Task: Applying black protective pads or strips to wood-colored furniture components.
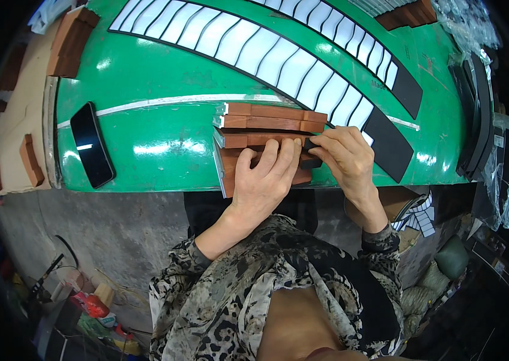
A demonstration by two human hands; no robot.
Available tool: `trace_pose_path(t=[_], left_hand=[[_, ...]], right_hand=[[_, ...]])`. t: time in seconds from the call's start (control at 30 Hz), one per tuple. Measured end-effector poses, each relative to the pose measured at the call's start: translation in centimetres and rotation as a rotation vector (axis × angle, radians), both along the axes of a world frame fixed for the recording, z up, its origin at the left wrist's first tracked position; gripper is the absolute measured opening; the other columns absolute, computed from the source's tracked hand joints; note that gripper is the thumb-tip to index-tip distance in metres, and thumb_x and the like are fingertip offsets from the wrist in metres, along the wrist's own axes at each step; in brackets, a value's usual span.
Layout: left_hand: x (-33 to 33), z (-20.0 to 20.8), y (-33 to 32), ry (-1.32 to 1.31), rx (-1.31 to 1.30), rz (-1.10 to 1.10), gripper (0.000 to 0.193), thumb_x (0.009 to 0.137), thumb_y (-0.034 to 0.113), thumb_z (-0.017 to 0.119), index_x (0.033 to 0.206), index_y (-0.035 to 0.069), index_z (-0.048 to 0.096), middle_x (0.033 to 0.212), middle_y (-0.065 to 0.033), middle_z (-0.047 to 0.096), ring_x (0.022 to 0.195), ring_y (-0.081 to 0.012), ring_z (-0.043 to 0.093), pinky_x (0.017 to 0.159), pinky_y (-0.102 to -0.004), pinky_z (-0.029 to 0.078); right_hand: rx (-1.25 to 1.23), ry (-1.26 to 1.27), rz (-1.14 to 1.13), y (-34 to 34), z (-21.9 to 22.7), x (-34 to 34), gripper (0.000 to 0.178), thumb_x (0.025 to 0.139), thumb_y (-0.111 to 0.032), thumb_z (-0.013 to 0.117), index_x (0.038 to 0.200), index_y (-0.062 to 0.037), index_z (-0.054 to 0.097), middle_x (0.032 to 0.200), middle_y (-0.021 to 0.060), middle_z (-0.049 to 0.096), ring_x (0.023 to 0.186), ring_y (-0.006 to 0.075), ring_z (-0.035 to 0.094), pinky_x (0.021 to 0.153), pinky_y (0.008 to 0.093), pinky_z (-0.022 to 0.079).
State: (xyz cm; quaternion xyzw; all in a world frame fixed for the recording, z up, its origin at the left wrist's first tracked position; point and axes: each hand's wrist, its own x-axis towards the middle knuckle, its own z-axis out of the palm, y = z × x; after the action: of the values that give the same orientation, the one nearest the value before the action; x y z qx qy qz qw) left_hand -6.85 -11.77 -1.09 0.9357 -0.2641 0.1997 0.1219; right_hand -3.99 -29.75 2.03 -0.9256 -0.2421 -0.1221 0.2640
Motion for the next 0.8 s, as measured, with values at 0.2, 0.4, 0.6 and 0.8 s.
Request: trace_pose_path(t=[0.2,0.4,0.6,0.8], left_hand=[[-0.02,0.11,0.0,0.014,0.001,-0.007,0.038,0.073,0.017,0.06,0.11,0.008,0.065,0.106,-0.0021,0.055,0.094,-0.0167,0.051,0.071,-0.0352,0.035],[-0.09,0.14,0.06,0.012,0.011,-0.003,0.039,0.073,0.018,0.061,0.11,0.008,0.065,0.108,-0.002,0.054,0.095,-0.0166,0.051,0.073,-0.0354,0.035],[-0.03,-0.03,-0.04,0.01,0.006,-0.006,0.039,0.073,0.019,0.064,0.111,0.008,0.065,0.108,-0.0019,0.054,0.095,-0.0166,0.051,0.074,-0.0354,0.035],[-0.06,-0.11,0.05,0.006,0.012,-0.008,0.041,0.072,0.02,0.066,0.111,0.008,0.064,0.108,-0.0017,0.054,0.095,-0.0168,0.051,0.074,-0.0353,0.034]], right_hand=[[-0.005,-0.002,0.011,-0.19,-0.12,0.0,0.029,0.062,-0.002,0.076,0.089,-0.0044,0.066,0.084,0.0051,0.062,0.078,0.0228,0.057,0.065,0.0325,0.049],[-0.001,-0.006,0.018,-0.17,-0.2,0.03,0.029,0.061,-0.002,0.076,0.089,-0.0047,0.066,0.084,0.0048,0.062,0.078,0.0229,0.057,0.064,0.0324,0.049],[-0.004,-0.014,0.018,-0.16,-0.26,0.17,0.028,0.061,-0.003,0.076,0.088,-0.0046,0.066,0.084,0.0049,0.061,0.076,0.0224,0.057,0.062,0.0325,0.049],[0.031,-0.012,0.064,-0.52,-0.56,0.59,0.03,0.06,-0.003,0.076,0.088,-0.0042,0.066,0.084,0.005,0.061,0.076,0.0216,0.058,0.061,0.0322,0.05]])
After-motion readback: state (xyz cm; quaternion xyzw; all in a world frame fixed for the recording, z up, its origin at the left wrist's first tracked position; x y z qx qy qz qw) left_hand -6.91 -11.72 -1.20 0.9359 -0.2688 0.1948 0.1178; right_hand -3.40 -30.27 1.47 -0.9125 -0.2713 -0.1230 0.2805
